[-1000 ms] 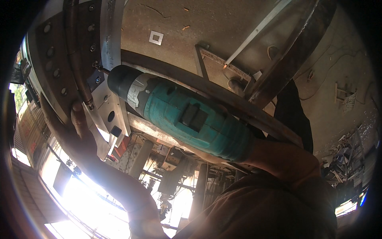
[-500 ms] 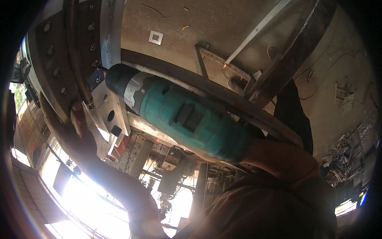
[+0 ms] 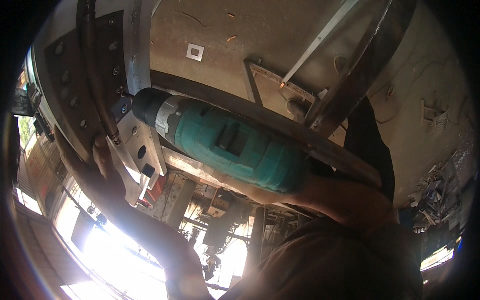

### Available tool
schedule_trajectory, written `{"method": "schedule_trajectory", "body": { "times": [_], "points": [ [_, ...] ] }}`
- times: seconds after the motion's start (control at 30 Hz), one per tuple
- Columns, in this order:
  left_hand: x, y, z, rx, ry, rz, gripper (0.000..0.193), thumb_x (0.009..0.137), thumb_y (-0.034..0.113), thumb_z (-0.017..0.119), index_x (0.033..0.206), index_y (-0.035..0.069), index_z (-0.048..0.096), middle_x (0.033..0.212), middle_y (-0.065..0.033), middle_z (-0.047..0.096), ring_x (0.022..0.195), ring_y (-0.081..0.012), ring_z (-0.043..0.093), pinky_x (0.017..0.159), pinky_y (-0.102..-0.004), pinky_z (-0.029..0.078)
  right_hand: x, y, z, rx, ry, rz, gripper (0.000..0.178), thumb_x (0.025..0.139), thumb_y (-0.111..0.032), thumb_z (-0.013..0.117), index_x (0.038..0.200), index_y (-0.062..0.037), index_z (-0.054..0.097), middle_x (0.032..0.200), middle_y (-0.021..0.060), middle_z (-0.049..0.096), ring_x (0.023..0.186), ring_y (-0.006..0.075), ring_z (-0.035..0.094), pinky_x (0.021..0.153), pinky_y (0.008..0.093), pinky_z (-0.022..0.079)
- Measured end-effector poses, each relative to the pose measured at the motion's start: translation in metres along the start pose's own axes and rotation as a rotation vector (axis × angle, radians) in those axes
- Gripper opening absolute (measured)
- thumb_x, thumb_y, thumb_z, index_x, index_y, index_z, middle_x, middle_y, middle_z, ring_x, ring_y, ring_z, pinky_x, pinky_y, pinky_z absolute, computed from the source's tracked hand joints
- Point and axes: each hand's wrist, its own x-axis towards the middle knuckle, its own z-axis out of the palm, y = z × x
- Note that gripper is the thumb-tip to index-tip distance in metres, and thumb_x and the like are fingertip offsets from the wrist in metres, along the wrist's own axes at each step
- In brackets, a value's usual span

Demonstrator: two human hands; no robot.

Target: The person uses a cordless drill to fasten screws into a metal frame assembly. They repeatedly pick up screws, align the drill, and drive the screws into pre-drilled holes along the frame's edge.

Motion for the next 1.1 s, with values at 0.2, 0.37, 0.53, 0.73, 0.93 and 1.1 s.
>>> {"method": "schedule_trajectory", "body": {
  "times": [0.2,0.37,0.53,0.73,0.93,1.1],
  "points": [
    [0.0,0.005,-0.002,-0.032,-0.01,-0.016,0.088,0.093,0.065,0.057,0.159,0.011,0.031,0.153,-0.0262,0.041,0.141,-0.0444,0.043,0.111,-0.0576,0.044,0.002,0.001,0.0,0.722,0.025,0.198,0.048,0.103,-0.041,0.052,0.141,-0.0128,0.054,0.131,0.0119,0.06,0.117,0.0301,0.062,0.1,0.0476,0.054],
    [-0.001,0.006,-0.002,-0.062,-0.023,-0.051,0.088,0.094,0.062,0.057,0.158,0.008,0.03,0.153,-0.0276,0.04,0.142,-0.0436,0.043,0.111,-0.0567,0.043,0.005,-0.006,0.008,0.445,0.267,0.073,0.035,0.096,-0.03,0.07,0.125,-0.0111,0.065,0.111,0.007,0.068,0.098,0.0233,0.067,0.086,0.0403,0.057],
    [-0.001,0.006,-0.003,-0.064,-0.038,-0.045,0.09,0.094,0.062,0.06,0.16,0.01,0.03,0.156,-0.024,0.039,0.141,-0.043,0.043,0.109,-0.0558,0.045,0.005,-0.002,-0.001,0.217,0.234,0.034,0.035,0.098,-0.035,0.067,0.124,-0.0114,0.067,0.111,0.0059,0.069,0.097,0.0234,0.07,0.084,0.04,0.06],
    [0.001,0.01,-0.005,-0.055,-0.049,-0.071,0.092,0.094,0.06,0.057,0.158,0.001,0.028,0.153,-0.0296,0.04,0.139,-0.0458,0.045,0.111,-0.0551,0.044,0.012,-0.003,0.002,0.193,0.309,0.037,0.037,0.098,-0.037,0.066,0.128,-0.0149,0.066,0.113,0.0064,0.069,0.096,0.0233,0.07,0.084,0.0393,0.061],
    [0.0,0.011,-0.005,-0.059,-0.051,-0.054,0.09,0.095,0.058,0.057,0.158,0.001,0.028,0.152,-0.0304,0.041,0.139,-0.0454,0.045,0.111,-0.0547,0.043,0.01,-0.005,0.009,0.139,0.378,0.05,0.04,0.099,-0.04,0.064,0.132,-0.0184,0.064,0.114,0.0069,0.068,0.095,0.0231,0.071,0.084,0.0386,0.062],
    [-0.001,0.007,-0.004,-0.116,-0.051,-0.033,0.084,0.095,0.055,0.062,0.161,0.015,0.028,0.158,-0.0229,0.037,0.143,-0.0432,0.041,0.11,-0.057,0.045,0.007,-0.005,0.012,-0.21,0.45,0.002,0.039,0.1,-0.041,0.062,0.136,-0.025,0.063,0.113,0.0069,0.068,0.092,0.0222,0.072,0.081,0.0376,0.063]
  ]
}}
